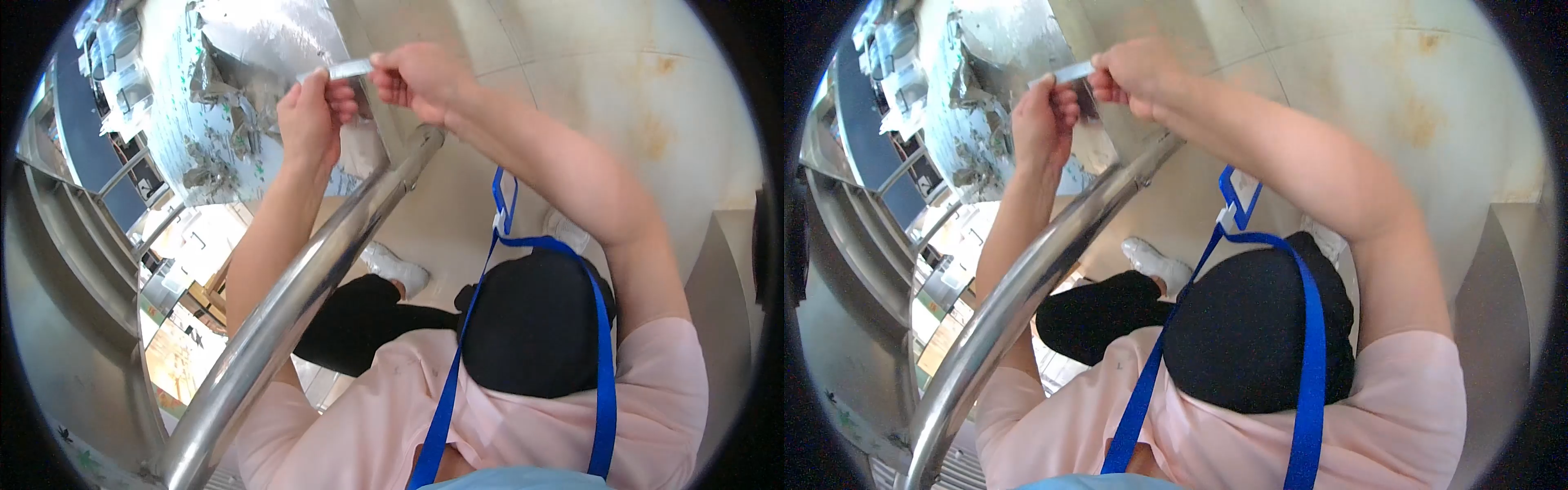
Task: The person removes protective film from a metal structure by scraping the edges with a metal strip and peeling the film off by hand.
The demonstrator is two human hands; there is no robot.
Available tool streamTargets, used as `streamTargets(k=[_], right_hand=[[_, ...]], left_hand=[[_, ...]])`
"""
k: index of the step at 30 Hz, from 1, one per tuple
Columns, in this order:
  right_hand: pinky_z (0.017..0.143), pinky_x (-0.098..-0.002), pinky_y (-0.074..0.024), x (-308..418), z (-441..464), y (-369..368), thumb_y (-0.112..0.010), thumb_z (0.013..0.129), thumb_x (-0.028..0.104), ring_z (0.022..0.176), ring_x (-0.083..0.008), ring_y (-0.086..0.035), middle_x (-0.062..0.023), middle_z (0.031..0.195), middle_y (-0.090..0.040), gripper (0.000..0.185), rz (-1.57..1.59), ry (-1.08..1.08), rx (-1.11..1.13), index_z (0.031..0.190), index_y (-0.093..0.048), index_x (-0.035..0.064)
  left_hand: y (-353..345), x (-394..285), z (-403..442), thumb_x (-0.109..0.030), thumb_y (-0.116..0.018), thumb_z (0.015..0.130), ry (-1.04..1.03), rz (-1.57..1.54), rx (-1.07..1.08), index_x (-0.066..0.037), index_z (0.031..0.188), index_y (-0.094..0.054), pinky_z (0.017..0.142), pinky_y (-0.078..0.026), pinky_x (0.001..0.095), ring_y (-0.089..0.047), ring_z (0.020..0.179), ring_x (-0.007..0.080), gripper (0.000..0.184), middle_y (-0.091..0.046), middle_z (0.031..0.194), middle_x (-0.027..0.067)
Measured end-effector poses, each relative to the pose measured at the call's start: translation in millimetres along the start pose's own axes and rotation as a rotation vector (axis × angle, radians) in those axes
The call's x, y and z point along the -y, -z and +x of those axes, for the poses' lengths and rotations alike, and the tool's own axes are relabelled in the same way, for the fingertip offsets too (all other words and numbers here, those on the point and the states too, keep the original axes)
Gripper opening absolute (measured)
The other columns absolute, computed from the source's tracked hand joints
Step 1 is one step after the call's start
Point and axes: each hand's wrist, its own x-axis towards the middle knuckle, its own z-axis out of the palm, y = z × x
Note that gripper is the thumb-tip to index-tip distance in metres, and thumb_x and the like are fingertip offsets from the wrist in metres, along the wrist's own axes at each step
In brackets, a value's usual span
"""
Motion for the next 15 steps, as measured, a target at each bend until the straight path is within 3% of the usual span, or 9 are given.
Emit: streamTargets(k=[4, 8, 9, 13, 15], right_hand=[[0.054, -0.0233, -0.0469, 11.0, 25.9, -7.7, -0.053, 0.079, 0.009, 0.055, -0.0100, -0.051, -0.0027, 0.062, -0.052, 0.009, 0.034, 0.115, 0.006, 0.072, -0.052, 0.0037], [0.049, -0.0234, -0.0474, 5.0, 2.8, 0.9, -0.052, 0.079, 0.008, 0.049, -0.0106, -0.050, -0.0027, 0.061, -0.052, 0.008, -0.023, -0.011, 0.057, 0.072, -0.051, 0.0035], [0.050, -0.0233, -0.0479, 6.0, -1.3, -2.0, -0.052, 0.079, 0.008, 0.050, -0.0107, -0.050, -0.0032, 0.061, -0.053, 0.008, -0.021, -0.044, -0.041, 0.072, -0.051, 0.0042], [0.052, -0.0231, -0.0476, 25.3, 30.2, -16.2, -0.051, 0.080, 0.008, 0.051, -0.0103, -0.050, -0.0043, 0.061, -0.052, 0.010, 0.066, 0.121, 0.035, 0.071, -0.050, 0.0040], [0.051, -0.0228, -0.0466, 17.7, 29.3, -8.8, -0.051, 0.080, 0.009, 0.051, -0.0105, -0.050, -0.0038, 0.061, -0.051, 0.011, 0.043, 0.060, 0.084, 0.070, -0.049, 0.0046]], left_hand=[[-11.3, -11.9, 29.5, -0.014, -0.047, 0.082, -0.096, -0.123, -0.001, 0.002, 0.074, -0.050, 0.038, -0.036, 0.0208, -0.045, 0.044, 0.0118, 0.018, -0.051, 0.058, 0.0060], [-1.8, -0.5, 11.4, -0.012, -0.046, 0.080, -0.015, -0.044, -0.025, 0.002, 0.073, -0.049, 0.042, -0.039, 0.0236, -0.050, 0.046, 0.0145, 0.016, -0.053, 0.058, 0.0086], [1.9, 2.8, 9.6, -0.011, -0.045, 0.080, 0.027, -0.050, 0.011, 0.002, 0.072, -0.050, 0.042, -0.039, 0.0227, -0.050, 0.046, 0.0147, 0.016, -0.053, 0.058, 0.0089], [-14.0, -26.7, 39.7, -0.010, -0.045, 0.082, -0.080, -0.050, -0.027, 0.003, 0.073, -0.050, 0.044, -0.036, 0.0215, -0.047, 0.049, 0.0124, 0.016, -0.053, 0.063, 0.0072], [-11.8, -24.6, 38.8, -0.010, -0.046, 0.081, -0.081, -0.036, -0.012, 0.002, 0.074, -0.051, 0.044, -0.036, 0.0214, -0.048, 0.049, 0.0128, 0.015, -0.052, 0.062, 0.0078]])
